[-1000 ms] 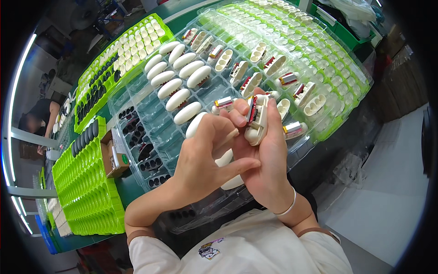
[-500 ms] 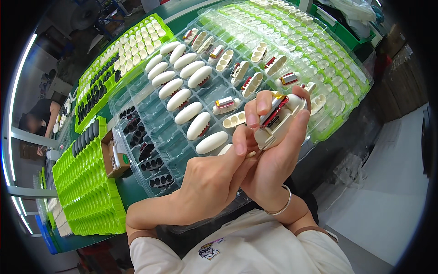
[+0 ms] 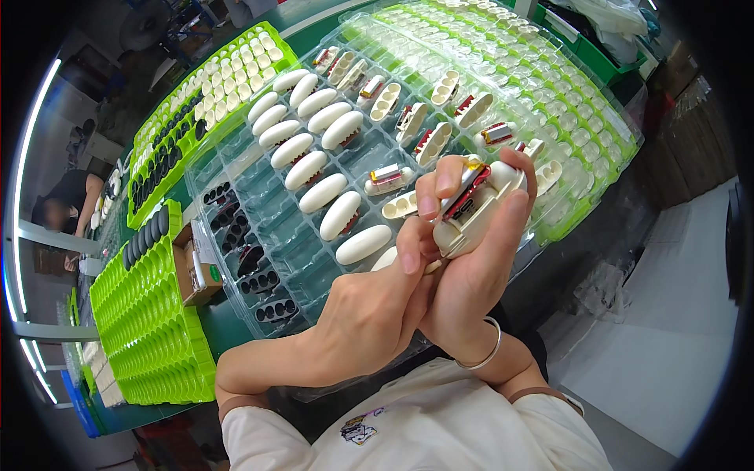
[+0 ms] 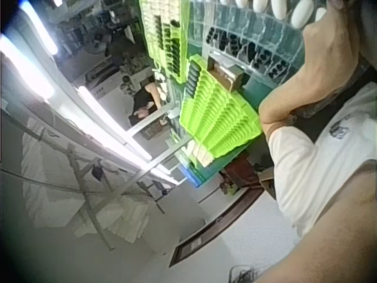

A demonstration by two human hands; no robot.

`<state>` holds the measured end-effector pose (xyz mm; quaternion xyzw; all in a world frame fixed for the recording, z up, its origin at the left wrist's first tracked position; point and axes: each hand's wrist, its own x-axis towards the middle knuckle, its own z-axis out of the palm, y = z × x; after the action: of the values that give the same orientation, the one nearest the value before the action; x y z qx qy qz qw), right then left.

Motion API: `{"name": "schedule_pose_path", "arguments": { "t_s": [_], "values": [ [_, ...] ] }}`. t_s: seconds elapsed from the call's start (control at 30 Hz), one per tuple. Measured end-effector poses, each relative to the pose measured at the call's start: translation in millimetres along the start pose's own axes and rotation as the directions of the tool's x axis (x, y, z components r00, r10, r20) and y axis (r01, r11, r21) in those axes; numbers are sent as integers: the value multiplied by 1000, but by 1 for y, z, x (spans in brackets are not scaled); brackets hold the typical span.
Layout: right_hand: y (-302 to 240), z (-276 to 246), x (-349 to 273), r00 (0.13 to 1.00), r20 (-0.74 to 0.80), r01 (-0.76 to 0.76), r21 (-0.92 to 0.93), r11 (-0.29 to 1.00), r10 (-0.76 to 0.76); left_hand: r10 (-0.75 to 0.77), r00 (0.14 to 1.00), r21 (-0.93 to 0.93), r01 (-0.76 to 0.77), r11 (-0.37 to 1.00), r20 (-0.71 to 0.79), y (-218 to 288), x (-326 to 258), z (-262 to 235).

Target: The person assembles small white oval-shaped electronic devices by inserting batteries and a wooden stick into the casing. They work at a table with trays of components, picking up the device, inserting the parts, and placing the finished unit into a green tray.

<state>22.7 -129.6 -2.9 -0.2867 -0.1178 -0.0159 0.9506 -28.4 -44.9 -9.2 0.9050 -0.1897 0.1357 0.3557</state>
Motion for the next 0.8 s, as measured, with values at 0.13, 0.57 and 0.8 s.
{"name": "schedule_pose_path", "arguments": {
  "t_s": [0.13,0.57,0.8],
  "values": [
    [1,-5,0,1000,2,6,39,999,-6,-29,1000,1,29,1000,6,1,-1,2],
    [10,-4,-10,999,39,30,-109,994,-26,-37,999,27,37,999,4,1,2,2],
    [12,-6,-9,997,61,43,-99,994,-37,-197,973,-246,221,944,119,3,6,-9]
  ]
}}
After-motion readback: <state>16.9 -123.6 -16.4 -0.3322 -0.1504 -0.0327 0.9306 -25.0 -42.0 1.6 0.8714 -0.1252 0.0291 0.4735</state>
